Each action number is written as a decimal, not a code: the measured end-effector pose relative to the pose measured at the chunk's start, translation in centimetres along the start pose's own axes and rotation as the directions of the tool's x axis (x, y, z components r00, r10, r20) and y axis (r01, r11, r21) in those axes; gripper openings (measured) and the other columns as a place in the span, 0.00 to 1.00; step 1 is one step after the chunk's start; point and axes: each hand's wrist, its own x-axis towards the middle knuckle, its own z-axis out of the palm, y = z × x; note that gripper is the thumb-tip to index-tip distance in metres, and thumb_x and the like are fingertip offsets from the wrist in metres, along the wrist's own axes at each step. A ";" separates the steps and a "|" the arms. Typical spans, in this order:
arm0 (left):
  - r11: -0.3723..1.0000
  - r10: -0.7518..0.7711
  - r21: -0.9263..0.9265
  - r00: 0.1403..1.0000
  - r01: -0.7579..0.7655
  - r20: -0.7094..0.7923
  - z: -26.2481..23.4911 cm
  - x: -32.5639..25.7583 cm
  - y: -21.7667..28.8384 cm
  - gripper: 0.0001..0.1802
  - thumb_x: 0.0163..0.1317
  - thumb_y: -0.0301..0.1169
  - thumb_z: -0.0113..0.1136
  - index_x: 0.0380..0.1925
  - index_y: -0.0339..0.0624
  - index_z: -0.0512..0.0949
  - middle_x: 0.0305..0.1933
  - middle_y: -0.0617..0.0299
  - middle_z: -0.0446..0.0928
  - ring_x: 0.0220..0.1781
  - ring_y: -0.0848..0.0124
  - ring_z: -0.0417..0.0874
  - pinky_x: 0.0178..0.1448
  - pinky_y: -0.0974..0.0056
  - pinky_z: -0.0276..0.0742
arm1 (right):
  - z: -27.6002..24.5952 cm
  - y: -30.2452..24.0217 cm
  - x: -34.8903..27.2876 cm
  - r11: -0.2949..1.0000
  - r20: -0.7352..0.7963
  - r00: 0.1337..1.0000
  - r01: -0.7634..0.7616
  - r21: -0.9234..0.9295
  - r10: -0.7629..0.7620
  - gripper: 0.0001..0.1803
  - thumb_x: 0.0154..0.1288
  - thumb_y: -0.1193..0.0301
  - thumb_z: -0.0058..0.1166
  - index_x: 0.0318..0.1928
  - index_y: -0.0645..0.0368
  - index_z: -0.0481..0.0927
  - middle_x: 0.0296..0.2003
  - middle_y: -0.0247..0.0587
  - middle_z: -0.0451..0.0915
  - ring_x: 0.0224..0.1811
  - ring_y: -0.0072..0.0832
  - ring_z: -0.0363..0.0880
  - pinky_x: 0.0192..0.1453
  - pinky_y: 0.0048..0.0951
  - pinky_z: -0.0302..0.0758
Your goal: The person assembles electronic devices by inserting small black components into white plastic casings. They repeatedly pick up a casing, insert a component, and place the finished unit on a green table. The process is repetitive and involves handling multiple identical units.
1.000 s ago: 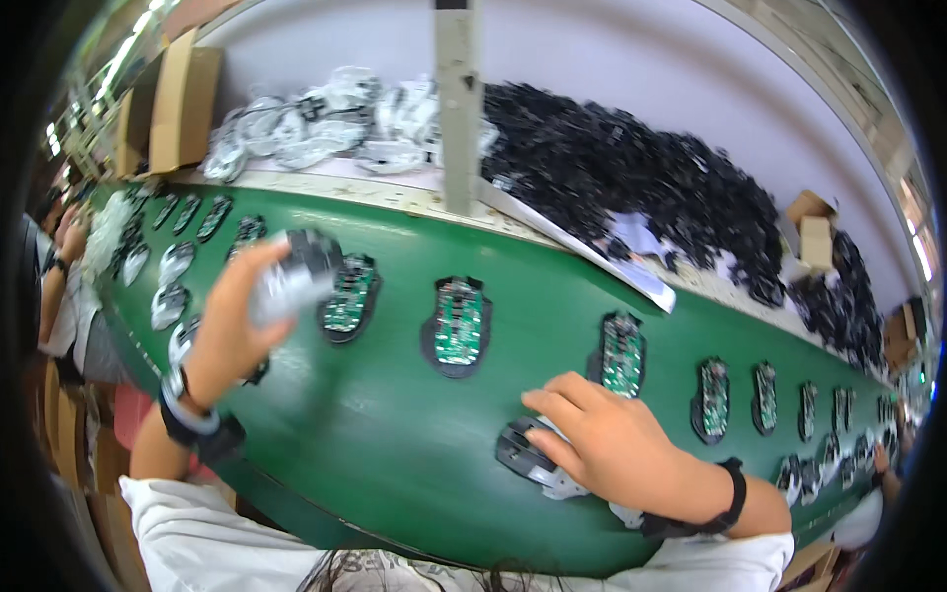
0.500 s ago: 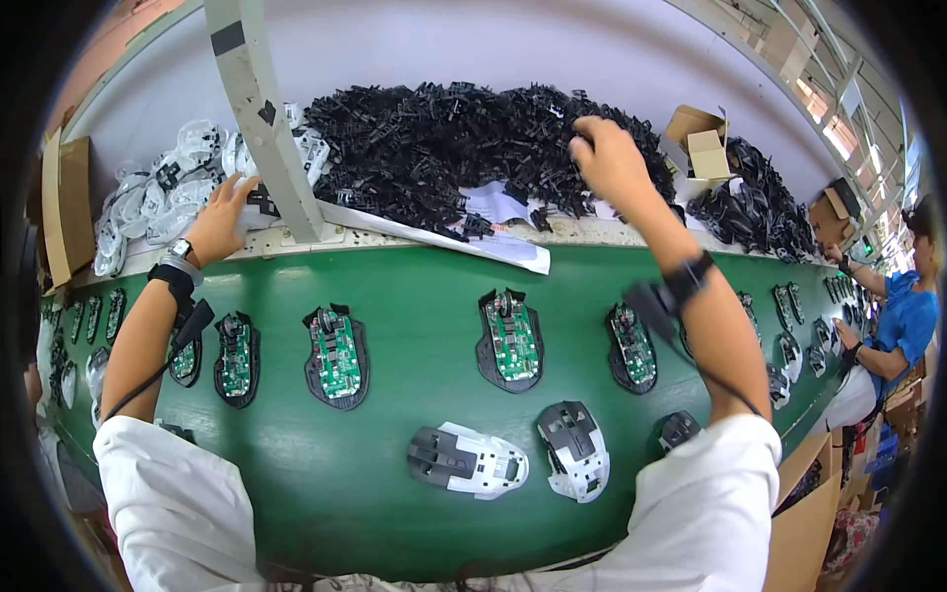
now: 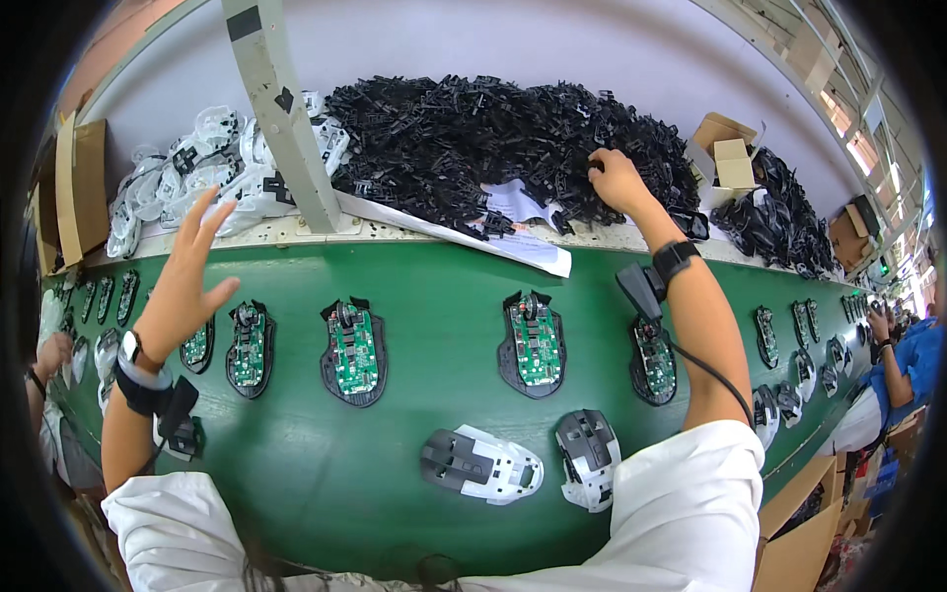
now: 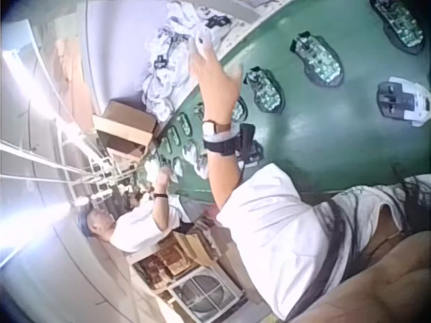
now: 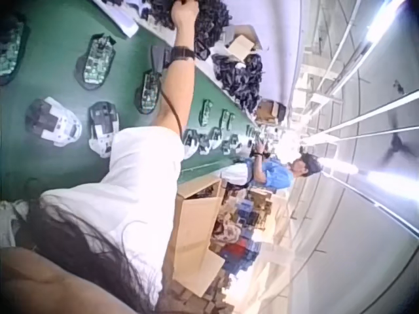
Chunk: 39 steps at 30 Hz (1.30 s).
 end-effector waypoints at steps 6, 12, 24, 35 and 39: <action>0.991 0.060 -0.124 0.996 -0.051 0.066 -0.6 -5.0 5.6 0.45 0.42 0.21 0.66 0.64 0.46 0.60 0.72 0.46 0.49 0.71 0.46 0.54 0.72 0.52 0.53 | -1.4 -2.3 -5.9 0.946 -0.333 0.890 0.323 -0.026 -0.313 0.17 0.57 0.73 0.56 0.49 0.61 0.77 0.49 0.52 0.75 0.52 0.46 0.74 0.58 0.39 0.70; 0.925 0.295 -0.304 0.937 -0.230 0.187 0.4 -8.0 9.7 0.41 0.42 0.25 0.69 0.60 0.47 0.64 0.69 0.42 0.52 0.70 0.43 0.56 0.70 0.48 0.57 | -0.8 -7.7 -8.1 0.988 0.048 0.988 0.147 0.046 -0.149 0.13 0.52 0.74 0.59 0.40 0.63 0.80 0.39 0.53 0.80 0.47 0.45 0.78 0.53 0.37 0.73; 0.909 0.111 -0.416 0.976 -0.023 0.187 1.9 -13.4 9.0 0.33 0.45 0.28 0.69 0.55 0.47 0.71 0.69 0.43 0.54 0.67 0.45 0.61 0.66 0.50 0.63 | 1.4 -6.4 -6.1 0.987 -0.080 0.987 0.145 0.069 -0.140 0.17 0.55 0.78 0.54 0.48 0.62 0.75 0.27 0.44 0.73 0.28 0.33 0.76 0.34 0.33 0.74; 0.897 -0.426 -0.080 0.897 0.436 0.116 -3.1 -19.9 -0.3 0.38 0.40 0.09 0.44 0.57 0.42 0.69 0.65 0.46 0.63 0.69 0.48 0.60 0.71 0.54 0.54 | -1.1 -2.6 -3.2 0.933 -0.221 0.972 0.004 0.359 0.080 0.16 0.60 0.70 0.56 0.48 0.61 0.76 0.24 0.36 0.76 0.22 0.21 0.76 0.29 0.25 0.74; 0.866 -0.433 -0.170 0.874 0.471 0.219 -1.0 -21.2 2.1 0.43 0.38 0.11 0.49 0.62 0.43 0.63 0.67 0.46 0.58 0.70 0.48 0.58 0.71 0.56 0.55 | -2.0 -1.5 -5.3 0.976 -0.195 0.979 -0.013 0.219 0.057 0.12 0.59 0.70 0.55 0.41 0.62 0.80 0.22 0.36 0.78 0.22 0.20 0.74 0.30 0.26 0.72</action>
